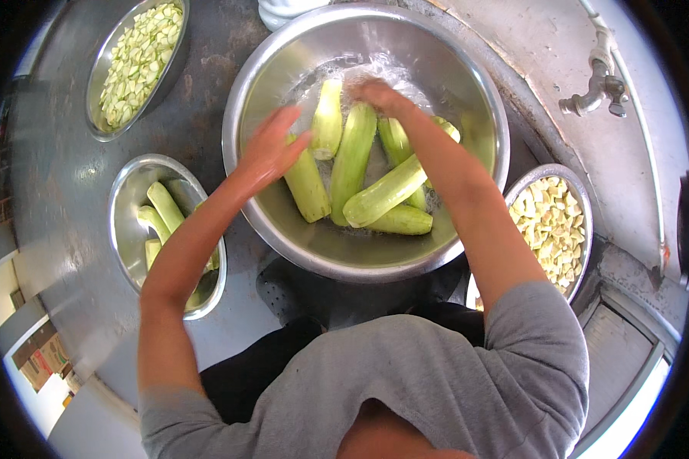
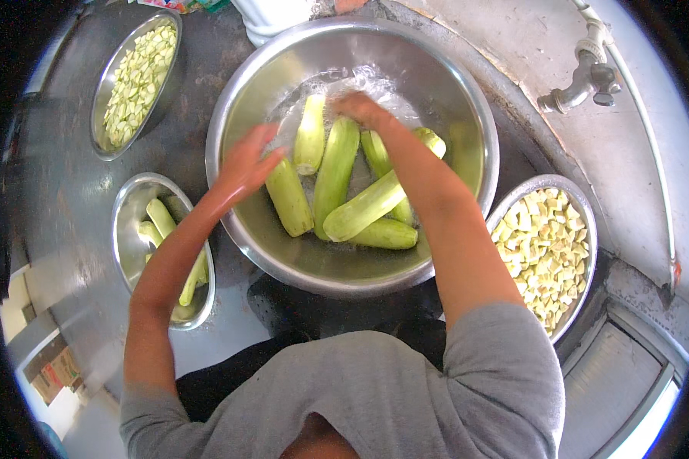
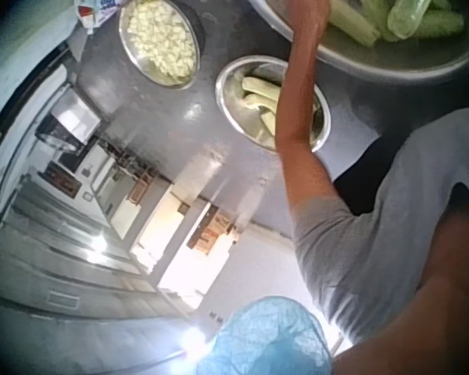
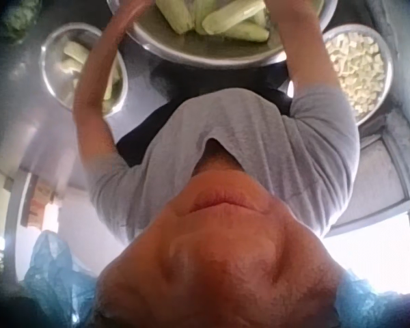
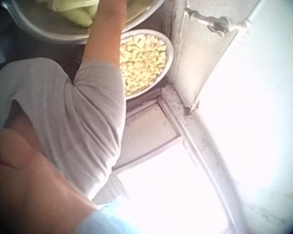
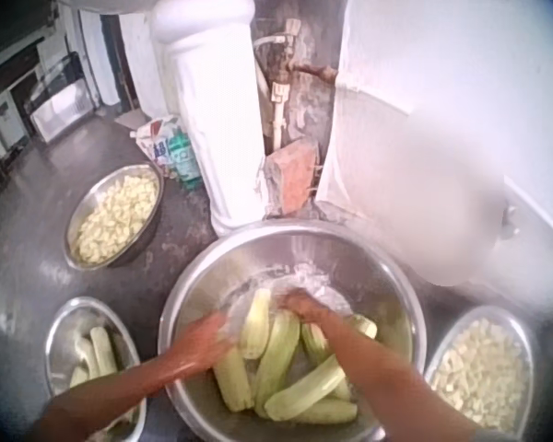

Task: The person washes peeled green vegetables in a large metal bowl under running water. They handle the vegetables one by one, rinsing them and placing them into a smaller metal bowl. The person also moves a bowl of chopped vegetables to the side to access the sink.

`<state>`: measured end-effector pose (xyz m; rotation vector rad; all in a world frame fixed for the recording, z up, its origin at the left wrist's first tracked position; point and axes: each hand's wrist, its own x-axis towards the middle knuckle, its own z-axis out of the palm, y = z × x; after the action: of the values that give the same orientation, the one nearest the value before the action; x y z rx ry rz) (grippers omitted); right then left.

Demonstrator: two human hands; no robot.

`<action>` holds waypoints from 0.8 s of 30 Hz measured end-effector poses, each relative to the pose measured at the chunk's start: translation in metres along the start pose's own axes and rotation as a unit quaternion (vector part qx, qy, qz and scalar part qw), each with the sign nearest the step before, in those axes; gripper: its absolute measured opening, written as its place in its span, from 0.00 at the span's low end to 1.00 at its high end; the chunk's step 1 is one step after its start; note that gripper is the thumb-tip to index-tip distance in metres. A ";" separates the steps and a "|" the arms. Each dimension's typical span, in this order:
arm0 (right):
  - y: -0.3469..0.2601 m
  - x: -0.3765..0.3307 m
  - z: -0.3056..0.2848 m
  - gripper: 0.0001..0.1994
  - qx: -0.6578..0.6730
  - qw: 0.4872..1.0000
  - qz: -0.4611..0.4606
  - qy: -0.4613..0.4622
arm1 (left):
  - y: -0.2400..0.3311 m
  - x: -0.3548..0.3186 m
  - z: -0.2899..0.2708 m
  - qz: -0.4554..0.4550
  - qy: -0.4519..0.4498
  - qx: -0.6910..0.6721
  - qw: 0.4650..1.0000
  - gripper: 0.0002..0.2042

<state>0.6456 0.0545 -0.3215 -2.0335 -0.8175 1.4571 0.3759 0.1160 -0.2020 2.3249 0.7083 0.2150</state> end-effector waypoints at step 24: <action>-0.055 -0.148 0.015 0.34 -0.392 0.811 -0.226 0.372 | 0.059 0.130 0.083 -0.298 0.063 -0.765 0.568 0.22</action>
<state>0.5849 -0.0133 -0.1914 -2.4089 -1.5243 -0.0536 0.5383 0.1038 -0.2303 0.3303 0.7893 0.4346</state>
